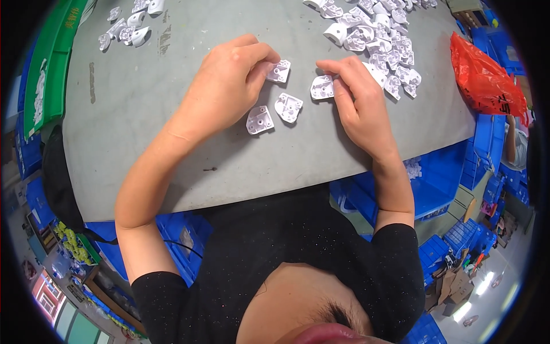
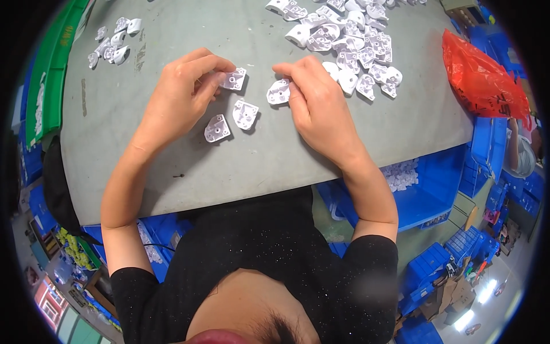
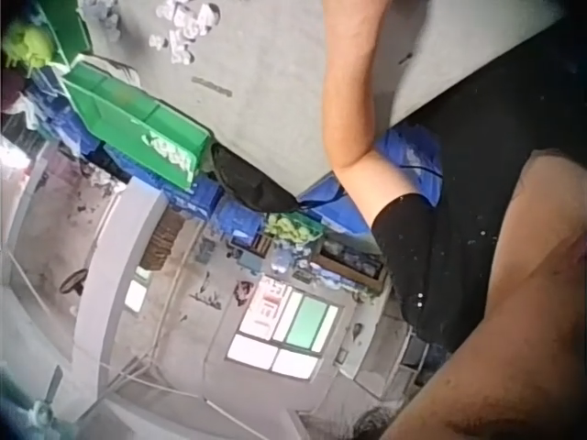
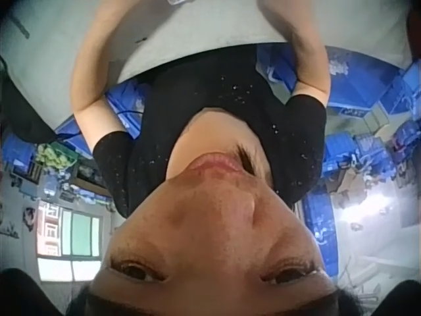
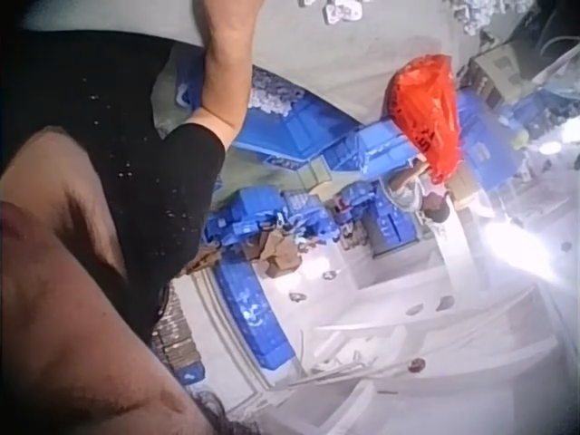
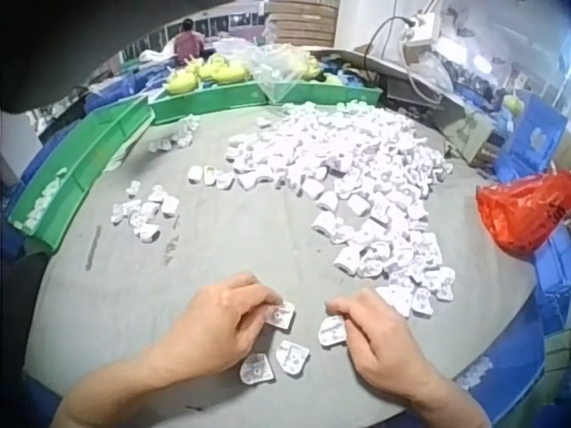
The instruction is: Sorting and arranging small white plastic toy components on a factory workbench.
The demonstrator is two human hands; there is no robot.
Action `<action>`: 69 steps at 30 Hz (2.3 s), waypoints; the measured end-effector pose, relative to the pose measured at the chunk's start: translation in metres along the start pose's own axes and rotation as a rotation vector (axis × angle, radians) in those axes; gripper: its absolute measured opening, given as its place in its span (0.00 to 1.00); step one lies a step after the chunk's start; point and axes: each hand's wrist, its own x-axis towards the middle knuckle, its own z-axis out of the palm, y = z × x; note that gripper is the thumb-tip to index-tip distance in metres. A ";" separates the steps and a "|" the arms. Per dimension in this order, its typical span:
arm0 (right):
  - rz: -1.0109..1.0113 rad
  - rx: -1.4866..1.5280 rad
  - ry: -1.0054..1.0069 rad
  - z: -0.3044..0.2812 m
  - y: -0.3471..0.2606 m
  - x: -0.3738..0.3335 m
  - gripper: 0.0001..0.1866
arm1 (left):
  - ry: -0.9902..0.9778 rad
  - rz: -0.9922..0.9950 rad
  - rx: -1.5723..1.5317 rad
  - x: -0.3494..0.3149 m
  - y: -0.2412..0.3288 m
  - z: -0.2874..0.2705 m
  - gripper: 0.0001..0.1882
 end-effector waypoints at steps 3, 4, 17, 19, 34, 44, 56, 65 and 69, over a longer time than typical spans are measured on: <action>-0.013 0.000 -0.005 0.000 -0.001 0.000 0.16 | -0.015 -0.025 -0.014 -0.001 0.001 -0.003 0.06; -0.002 0.000 -0.016 0.000 -0.002 0.000 0.16 | -0.013 -0.027 -0.013 -0.001 0.001 -0.003 0.06; -0.007 0.004 -0.044 0.001 -0.002 0.002 0.16 | -0.006 0.055 0.059 0.001 -0.004 -0.007 0.07; 0.009 0.013 -0.047 -0.001 -0.001 0.002 0.16 | -0.004 0.100 0.111 0.003 -0.007 -0.010 0.08; 0.093 0.043 -0.109 -0.001 -0.005 0.003 0.17 | 0.022 -0.128 0.000 0.007 0.021 -0.068 0.09; 0.104 0.079 -0.123 -0.004 0.000 0.002 0.17 | -0.100 0.047 0.269 -0.004 0.013 -0.050 0.18; 0.043 0.064 0.284 -0.017 0.010 0.000 0.16 | -0.085 -0.002 0.328 -0.001 0.007 -0.062 0.18; 0.076 -0.267 0.269 -0.025 0.016 -0.009 0.11 | 0.040 -0.089 0.150 -0.026 -0.006 -0.067 0.13; -0.085 -0.457 0.109 -0.029 0.023 -0.008 0.13 | 0.094 -0.161 0.096 -0.042 -0.012 -0.065 0.12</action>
